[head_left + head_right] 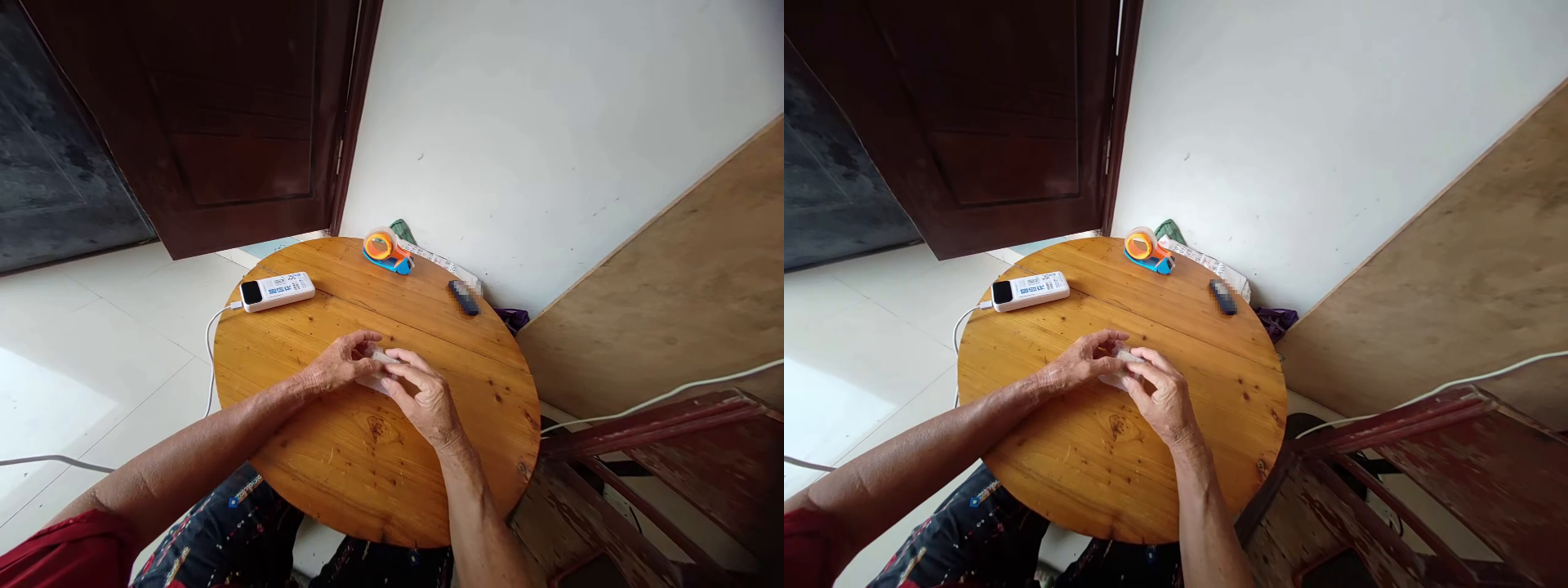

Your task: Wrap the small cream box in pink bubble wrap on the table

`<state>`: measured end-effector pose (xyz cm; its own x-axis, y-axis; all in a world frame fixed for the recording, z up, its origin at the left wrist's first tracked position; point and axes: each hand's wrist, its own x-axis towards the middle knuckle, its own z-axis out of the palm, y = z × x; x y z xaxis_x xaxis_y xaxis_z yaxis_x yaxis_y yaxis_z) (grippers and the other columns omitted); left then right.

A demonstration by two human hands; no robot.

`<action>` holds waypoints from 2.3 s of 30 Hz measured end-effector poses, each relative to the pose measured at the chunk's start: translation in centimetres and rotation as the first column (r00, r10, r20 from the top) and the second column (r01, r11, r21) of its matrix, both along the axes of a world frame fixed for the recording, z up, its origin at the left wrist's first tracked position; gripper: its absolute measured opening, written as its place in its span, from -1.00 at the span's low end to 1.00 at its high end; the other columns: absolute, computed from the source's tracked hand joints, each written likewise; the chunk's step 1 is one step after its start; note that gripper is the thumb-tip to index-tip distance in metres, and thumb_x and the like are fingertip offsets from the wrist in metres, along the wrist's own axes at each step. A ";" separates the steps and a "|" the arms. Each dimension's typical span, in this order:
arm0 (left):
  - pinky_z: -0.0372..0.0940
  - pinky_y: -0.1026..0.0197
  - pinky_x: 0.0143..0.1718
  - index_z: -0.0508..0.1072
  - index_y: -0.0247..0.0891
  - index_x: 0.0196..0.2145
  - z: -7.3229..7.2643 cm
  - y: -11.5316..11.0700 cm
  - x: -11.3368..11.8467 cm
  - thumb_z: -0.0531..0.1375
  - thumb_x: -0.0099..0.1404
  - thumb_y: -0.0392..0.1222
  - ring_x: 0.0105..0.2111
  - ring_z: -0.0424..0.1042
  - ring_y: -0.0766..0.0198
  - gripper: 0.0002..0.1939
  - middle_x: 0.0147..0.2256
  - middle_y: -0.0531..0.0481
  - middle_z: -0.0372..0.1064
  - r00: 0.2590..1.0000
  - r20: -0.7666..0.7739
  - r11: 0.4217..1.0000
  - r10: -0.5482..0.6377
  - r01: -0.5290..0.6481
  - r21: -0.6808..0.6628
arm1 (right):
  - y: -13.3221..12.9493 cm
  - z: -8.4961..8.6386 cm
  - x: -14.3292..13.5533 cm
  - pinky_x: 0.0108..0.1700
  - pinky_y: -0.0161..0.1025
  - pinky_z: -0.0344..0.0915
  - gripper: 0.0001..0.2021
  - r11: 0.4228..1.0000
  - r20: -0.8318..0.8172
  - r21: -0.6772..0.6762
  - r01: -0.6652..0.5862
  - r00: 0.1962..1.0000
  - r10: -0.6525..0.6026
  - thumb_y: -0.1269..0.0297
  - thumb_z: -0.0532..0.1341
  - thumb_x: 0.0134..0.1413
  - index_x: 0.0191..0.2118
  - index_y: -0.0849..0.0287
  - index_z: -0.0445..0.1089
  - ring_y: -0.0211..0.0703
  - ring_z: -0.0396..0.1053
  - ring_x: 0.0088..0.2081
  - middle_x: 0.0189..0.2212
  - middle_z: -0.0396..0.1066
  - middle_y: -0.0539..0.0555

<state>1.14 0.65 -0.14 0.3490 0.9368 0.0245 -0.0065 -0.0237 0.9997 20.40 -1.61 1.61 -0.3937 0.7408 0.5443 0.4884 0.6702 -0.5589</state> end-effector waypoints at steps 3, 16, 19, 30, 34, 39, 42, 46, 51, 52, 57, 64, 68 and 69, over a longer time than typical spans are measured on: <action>0.26 0.24 -0.28 0.32 -0.29 0.12 -0.2 0.0 0.2 0.33 0.09 -0.10 -0.34 0.33 0.32 -0.35 -0.15 -0.07 0.34 1.000 0.001 0.999 0.028 -0.028 0.025 | 0.0 0.0 -0.2 0.03 -0.10 0.40 -0.82 0.999 0.020 0.032 0.033 0.999 -0.034 0.36 0.23 0.13 -0.17 0.06 0.54 -0.04 0.46 -0.05 -0.08 0.47 0.14; 0.25 0.32 -0.37 0.29 -0.25 0.15 -0.5 -0.3 0.7 0.32 0.12 -0.13 -0.43 0.26 0.44 -0.36 -0.17 0.00 0.24 0.997 0.045 0.996 0.056 -0.059 0.071 | 0.0 0.1 -0.5 -0.01 -0.12 0.36 -0.91 0.999 -0.024 -0.027 0.030 0.999 -0.031 0.35 0.24 0.07 -0.28 0.08 0.47 -0.06 0.46 -0.12 -0.15 0.48 0.12; 0.26 0.30 -0.35 0.30 -0.25 0.15 -0.6 -0.3 0.6 0.33 0.11 -0.12 -0.41 0.27 0.42 -0.35 -0.16 -0.02 0.25 0.997 0.042 0.994 0.071 -0.074 0.074 | 0.1 0.1 0.0 0.02 -0.08 0.33 -0.89 0.994 -0.127 -0.091 0.053 0.990 -0.064 0.27 0.26 0.07 -0.24 0.07 0.45 -0.01 0.42 -0.01 -0.07 0.46 0.14; 0.30 0.27 -0.31 0.33 -0.25 0.13 -0.4 -0.1 0.2 0.28 0.01 -0.25 -0.28 0.30 0.31 -0.33 -0.01 -0.12 0.29 0.981 0.133 0.989 0.144 -0.147 0.012 | 1.0 -0.7 1.5 0.00 -0.04 0.30 -0.80 0.940 -0.303 -0.327 0.100 0.931 -0.205 0.18 0.25 0.06 -0.17 0.06 0.43 0.07 0.34 0.10 0.04 0.44 0.15; 0.31 0.26 -0.25 0.39 -0.32 0.05 0.0 0.0 -0.3 0.22 -0.05 -0.32 -0.21 0.32 0.25 -0.38 -0.09 -0.13 0.34 0.970 0.099 0.975 0.221 -0.220 -0.024 | 0.7 -0.2 1.3 0.09 0.01 0.25 -0.71 0.933 -0.155 -0.357 0.040 0.983 -0.101 0.22 0.27 0.00 -0.10 0.05 0.40 0.07 0.26 0.18 0.12 0.37 0.15; 0.31 0.18 -0.17 0.37 -0.34 0.08 0.0 -0.2 -0.1 0.23 -0.03 -0.31 -0.17 0.37 0.19 -0.36 -0.04 -0.16 0.35 0.972 0.019 0.970 0.233 -0.231 -0.070 | 0.6 -0.1 0.9 0.19 0.04 0.18 -0.68 0.951 -0.108 -0.309 0.018 0.993 -0.054 0.29 0.26 -0.03 -0.09 0.08 0.38 0.06 0.25 0.20 0.13 0.34 0.19; 0.31 0.15 -0.12 0.34 -0.31 0.12 -0.1 -0.3 -0.1 0.24 0.01 -0.26 -0.15 0.39 0.16 -0.34 -0.04 -0.15 0.37 0.987 0.008 0.987 0.159 -0.159 -0.030 | 0.5 -0.1 0.5 0.20 0.05 0.18 -0.73 0.959 -0.091 -0.280 0.038 0.994 -0.066 0.29 0.25 -0.01 -0.12 0.08 0.40 0.05 0.27 0.18 0.11 0.37 0.18; 0.31 0.14 -0.13 0.31 -0.30 0.14 -0.2 -0.3 0.0 0.24 0.03 -0.25 -0.19 0.40 0.18 -0.34 -0.10 -0.10 0.39 0.994 -0.024 0.994 0.110 -0.109 0.025 | 0.3 0.1 0.0 0.19 0.04 0.20 -0.85 0.973 -0.076 -0.215 0.088 0.991 -0.106 0.28 0.23 0.06 -0.20 0.08 0.43 0.04 0.32 0.13 0.05 0.41 0.16; 0.34 0.13 -0.17 0.30 -0.29 0.15 -0.1 -0.4 0.0 0.25 0.06 -0.24 -0.22 0.40 0.18 -0.35 -0.10 -0.12 0.37 0.992 -0.060 0.993 0.109 -0.105 0.058 | 0.4 0.2 -0.5 0.12 0.00 0.26 -0.91 0.991 -0.011 -0.052 0.123 0.992 -0.124 0.31 0.17 0.16 -0.27 0.06 0.44 0.00 0.39 0.05 -0.02 0.45 0.15; 0.34 0.12 -0.16 0.31 -0.30 0.15 0.0 -0.5 0.0 0.25 0.07 -0.23 -0.22 0.41 0.17 -0.35 -0.10 -0.13 0.37 0.991 -0.076 0.992 0.111 -0.106 0.067 | 0.4 0.2 -0.6 0.10 0.00 0.27 -0.89 0.992 0.013 -0.024 0.127 0.992 -0.127 0.31 0.16 0.18 -0.29 0.06 0.44 0.00 0.39 0.04 -0.03 0.45 0.15; 0.30 0.01 0.00 0.32 -0.31 0.15 0.4 -0.6 0.1 0.25 0.07 -0.24 -0.11 0.39 0.08 -0.35 -0.06 -0.15 0.39 0.972 -0.182 0.984 0.148 -0.126 0.125 | 0.9 0.3 -0.8 0.05 0.00 0.26 -0.83 0.991 0.072 -0.002 0.131 0.989 -0.130 0.29 0.06 0.27 -0.34 0.09 0.34 0.03 0.39 0.02 -0.08 0.46 0.20; 0.35 0.14 -0.11 0.28 -0.29 0.16 -0.1 -0.6 0.5 0.20 -0.01 -0.36 -0.18 0.41 0.17 -0.28 -0.04 -0.12 0.34 0.994 -0.039 0.991 0.104 -0.100 0.084 | 2.7 1.3 -1.4 -0.03 -0.07 0.31 -0.83 0.975 -0.048 -0.141 0.171 0.983 -0.179 0.19 0.02 0.27 -0.29 0.10 0.28 -0.02 0.41 -0.08 -0.09 0.44 0.20; 0.34 0.14 -0.13 0.06 -0.28 0.29 -0.4 -0.9 0.7 0.22 -0.04 -0.37 -0.15 0.40 0.16 -0.09 -0.02 -0.14 0.30 0.995 0.098 0.999 0.022 -0.026 0.046 | 4.0 1.4 -1.5 -0.10 -0.10 0.34 -0.72 0.945 -0.197 -0.297 0.136 0.960 -0.200 0.07 0.03 0.27 -0.13 0.12 0.36 -0.03 0.43 -0.14 -0.19 0.48 0.14; 0.32 0.12 -0.10 -0.01 -0.27 0.33 -0.4 -0.9 0.7 0.23 -0.03 -0.37 -0.12 0.39 0.14 -0.03 -0.02 -0.13 0.31 0.993 0.114 0.999 0.002 -0.008 0.045 | 4.2 1.4 -1.6 -0.11 -0.10 0.35 -0.70 0.939 -0.239 -0.322 0.122 0.949 -0.205 0.05 0.04 0.26 -0.12 0.12 0.37 -0.03 0.44 -0.13 -0.20 0.49 0.14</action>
<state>1.81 -0.27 -0.49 0.3369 0.9356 0.1059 -0.1200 -0.0689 0.9904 18.84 2.59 3.05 -0.1251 0.9267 0.3545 0.3835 0.3747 -0.8441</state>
